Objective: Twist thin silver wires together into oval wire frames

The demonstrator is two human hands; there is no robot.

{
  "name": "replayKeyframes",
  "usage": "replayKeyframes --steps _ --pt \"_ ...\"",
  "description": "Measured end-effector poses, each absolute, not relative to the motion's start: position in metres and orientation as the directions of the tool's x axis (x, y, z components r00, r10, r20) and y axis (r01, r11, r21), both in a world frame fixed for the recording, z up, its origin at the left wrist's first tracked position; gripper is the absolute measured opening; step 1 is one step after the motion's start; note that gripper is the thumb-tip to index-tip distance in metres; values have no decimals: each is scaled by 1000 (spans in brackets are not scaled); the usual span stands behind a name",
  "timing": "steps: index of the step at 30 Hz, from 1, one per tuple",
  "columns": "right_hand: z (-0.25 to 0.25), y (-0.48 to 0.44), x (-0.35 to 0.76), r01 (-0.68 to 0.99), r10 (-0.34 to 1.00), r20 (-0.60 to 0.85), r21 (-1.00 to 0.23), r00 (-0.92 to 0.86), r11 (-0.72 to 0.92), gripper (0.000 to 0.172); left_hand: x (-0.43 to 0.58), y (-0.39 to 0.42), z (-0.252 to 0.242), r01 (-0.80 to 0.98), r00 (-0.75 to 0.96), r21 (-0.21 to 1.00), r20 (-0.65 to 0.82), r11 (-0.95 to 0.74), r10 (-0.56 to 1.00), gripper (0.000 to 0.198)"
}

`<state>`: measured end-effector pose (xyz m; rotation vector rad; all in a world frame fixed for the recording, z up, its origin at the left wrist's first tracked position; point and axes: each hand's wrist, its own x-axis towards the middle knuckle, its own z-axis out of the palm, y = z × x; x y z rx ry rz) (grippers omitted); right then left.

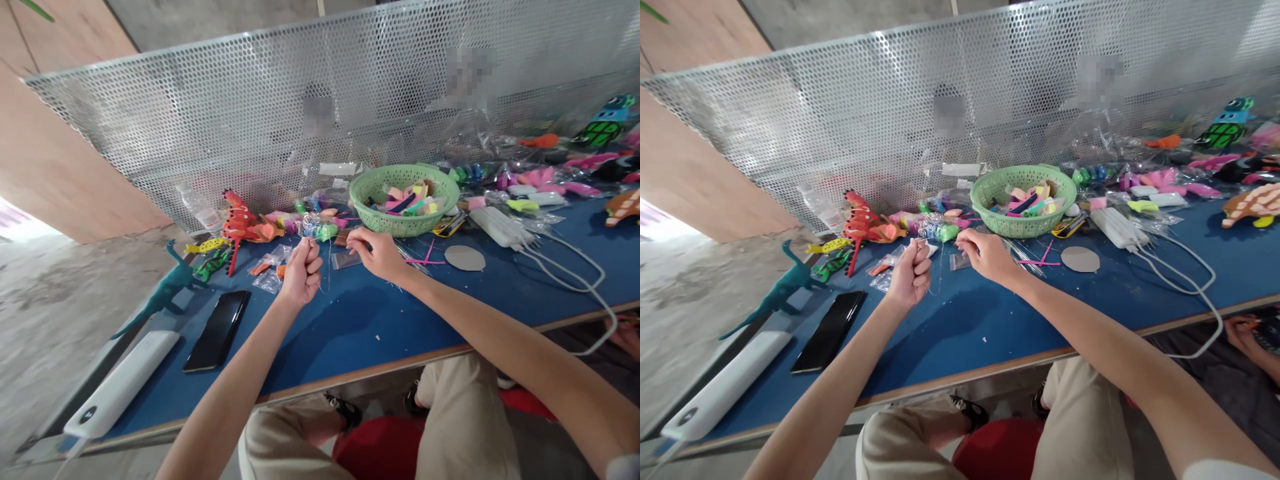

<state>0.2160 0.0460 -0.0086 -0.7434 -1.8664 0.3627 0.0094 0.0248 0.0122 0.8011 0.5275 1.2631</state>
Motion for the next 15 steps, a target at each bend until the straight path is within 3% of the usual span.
replayKeyframes --steps 8,15 --pt "-19 48 200 123 751 613 -749 -245 651 15 15 24 13 -672 298 720 48 174 953 28" --pt "-26 55 193 -200 872 388 -919 -298 341 31 17 27 7 -692 333 688 35 219 942 23"
